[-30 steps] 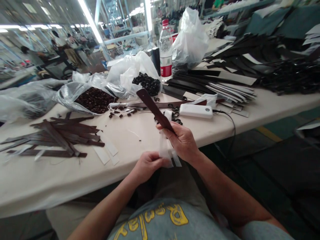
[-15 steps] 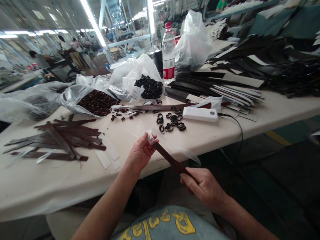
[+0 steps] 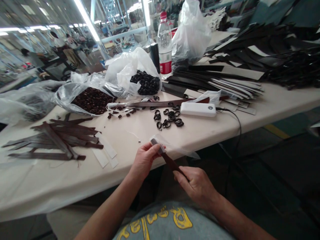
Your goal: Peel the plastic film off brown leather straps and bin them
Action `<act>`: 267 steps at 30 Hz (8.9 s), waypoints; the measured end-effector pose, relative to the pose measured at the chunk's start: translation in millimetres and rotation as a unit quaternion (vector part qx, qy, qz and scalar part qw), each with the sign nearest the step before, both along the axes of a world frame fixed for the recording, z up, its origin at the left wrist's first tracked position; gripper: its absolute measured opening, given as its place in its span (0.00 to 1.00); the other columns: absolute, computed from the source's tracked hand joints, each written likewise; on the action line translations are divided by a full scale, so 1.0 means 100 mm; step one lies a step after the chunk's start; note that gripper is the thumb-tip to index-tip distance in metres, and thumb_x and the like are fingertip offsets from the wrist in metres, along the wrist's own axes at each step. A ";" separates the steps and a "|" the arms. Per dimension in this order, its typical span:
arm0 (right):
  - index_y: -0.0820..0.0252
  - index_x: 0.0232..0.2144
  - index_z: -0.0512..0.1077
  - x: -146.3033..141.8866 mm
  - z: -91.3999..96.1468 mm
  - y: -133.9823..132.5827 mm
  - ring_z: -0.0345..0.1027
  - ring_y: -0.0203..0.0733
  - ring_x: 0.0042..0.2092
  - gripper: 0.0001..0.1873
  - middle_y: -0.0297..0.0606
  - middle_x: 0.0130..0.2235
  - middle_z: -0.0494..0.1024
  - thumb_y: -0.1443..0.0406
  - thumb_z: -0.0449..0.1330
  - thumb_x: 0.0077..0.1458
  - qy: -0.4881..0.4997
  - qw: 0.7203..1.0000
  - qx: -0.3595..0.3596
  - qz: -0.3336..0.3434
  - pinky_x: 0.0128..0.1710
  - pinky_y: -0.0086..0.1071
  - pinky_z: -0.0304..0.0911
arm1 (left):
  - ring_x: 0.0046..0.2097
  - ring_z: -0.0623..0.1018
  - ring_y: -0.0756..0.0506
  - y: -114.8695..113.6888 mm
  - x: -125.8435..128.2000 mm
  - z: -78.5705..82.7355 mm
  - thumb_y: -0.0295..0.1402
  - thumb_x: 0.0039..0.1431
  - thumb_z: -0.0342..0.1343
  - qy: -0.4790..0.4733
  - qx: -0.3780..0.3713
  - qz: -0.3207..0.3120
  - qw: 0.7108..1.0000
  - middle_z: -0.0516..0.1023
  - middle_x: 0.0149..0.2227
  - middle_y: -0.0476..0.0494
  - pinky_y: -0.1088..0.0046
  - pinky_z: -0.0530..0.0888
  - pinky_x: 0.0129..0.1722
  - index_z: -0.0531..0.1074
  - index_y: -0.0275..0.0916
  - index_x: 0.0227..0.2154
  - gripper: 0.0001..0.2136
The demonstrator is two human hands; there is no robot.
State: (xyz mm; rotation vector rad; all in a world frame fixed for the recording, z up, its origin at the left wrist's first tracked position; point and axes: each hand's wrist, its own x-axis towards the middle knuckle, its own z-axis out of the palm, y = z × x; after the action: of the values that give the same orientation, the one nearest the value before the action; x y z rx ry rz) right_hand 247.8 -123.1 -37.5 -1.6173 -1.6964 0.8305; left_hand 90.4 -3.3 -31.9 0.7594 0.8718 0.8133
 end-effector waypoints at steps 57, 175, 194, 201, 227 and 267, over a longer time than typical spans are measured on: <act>0.60 0.28 0.69 -0.24 -0.16 0.28 0.67 0.35 0.25 0.20 0.34 0.24 0.73 0.59 0.47 0.69 0.144 0.986 0.042 0.076 0.27 0.27 0.59 | 0.37 0.81 0.43 -0.20 -0.22 0.15 0.40 0.49 0.68 0.055 0.093 0.072 0.992 0.84 0.37 0.40 0.71 0.76 0.39 0.83 0.38 0.33 0.12; 0.60 0.30 0.68 -0.19 -0.26 0.27 0.67 0.37 0.22 0.21 0.36 0.25 0.76 0.62 0.41 0.70 -0.164 0.966 0.154 0.128 0.23 0.34 0.47 | 0.16 0.66 0.55 -0.25 -0.21 0.08 0.52 0.43 0.66 0.221 -0.055 -0.186 0.956 0.70 0.16 0.51 0.80 0.58 0.18 0.67 0.36 0.18 0.23; 0.59 0.32 0.68 0.01 -0.25 0.36 0.70 0.39 0.28 0.22 0.36 0.28 0.76 0.57 0.42 0.72 -0.086 0.977 0.184 0.070 0.29 0.32 0.56 | 0.17 0.67 0.56 -0.12 -0.07 0.09 0.50 0.46 0.65 0.187 -0.050 -0.175 0.965 0.72 0.17 0.51 0.80 0.60 0.18 0.68 0.36 0.21 0.21; 0.58 0.30 0.71 -0.04 -0.33 0.37 0.70 0.38 0.25 0.18 0.35 0.25 0.75 0.63 0.47 0.70 -0.058 0.976 0.182 0.108 0.27 0.31 0.57 | 0.18 0.68 0.54 -0.13 -0.17 0.02 0.51 0.46 0.64 0.166 -0.047 -0.190 0.967 0.73 0.18 0.50 0.78 0.63 0.20 0.70 0.36 0.21 0.21; 0.56 0.32 0.72 0.17 -0.30 0.73 0.68 0.38 0.22 0.18 0.30 0.22 0.72 0.54 0.50 0.68 -0.058 0.984 0.164 -0.040 0.24 0.27 0.60 | 0.38 0.78 0.44 2.08 -1.22 0.01 0.28 0.47 0.66 0.481 0.326 0.112 0.806 0.81 0.36 0.44 0.68 0.71 0.45 0.82 0.41 0.32 0.07; 0.60 0.35 0.71 -0.29 0.13 0.67 0.69 0.38 0.31 0.13 0.37 0.31 0.77 0.62 0.49 0.69 0.059 0.984 0.090 0.142 0.32 0.28 0.58 | 0.28 0.75 0.51 -0.04 -0.40 0.12 0.33 0.33 0.76 0.005 0.025 -0.040 0.999 0.77 0.25 0.51 0.76 0.72 0.32 0.77 0.38 0.25 0.15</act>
State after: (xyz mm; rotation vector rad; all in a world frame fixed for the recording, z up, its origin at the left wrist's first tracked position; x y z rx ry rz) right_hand 218.5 -55.7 -24.5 -1.2001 -1.8838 0.8615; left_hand 50.2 -6.9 -20.4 0.8379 0.8281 0.7633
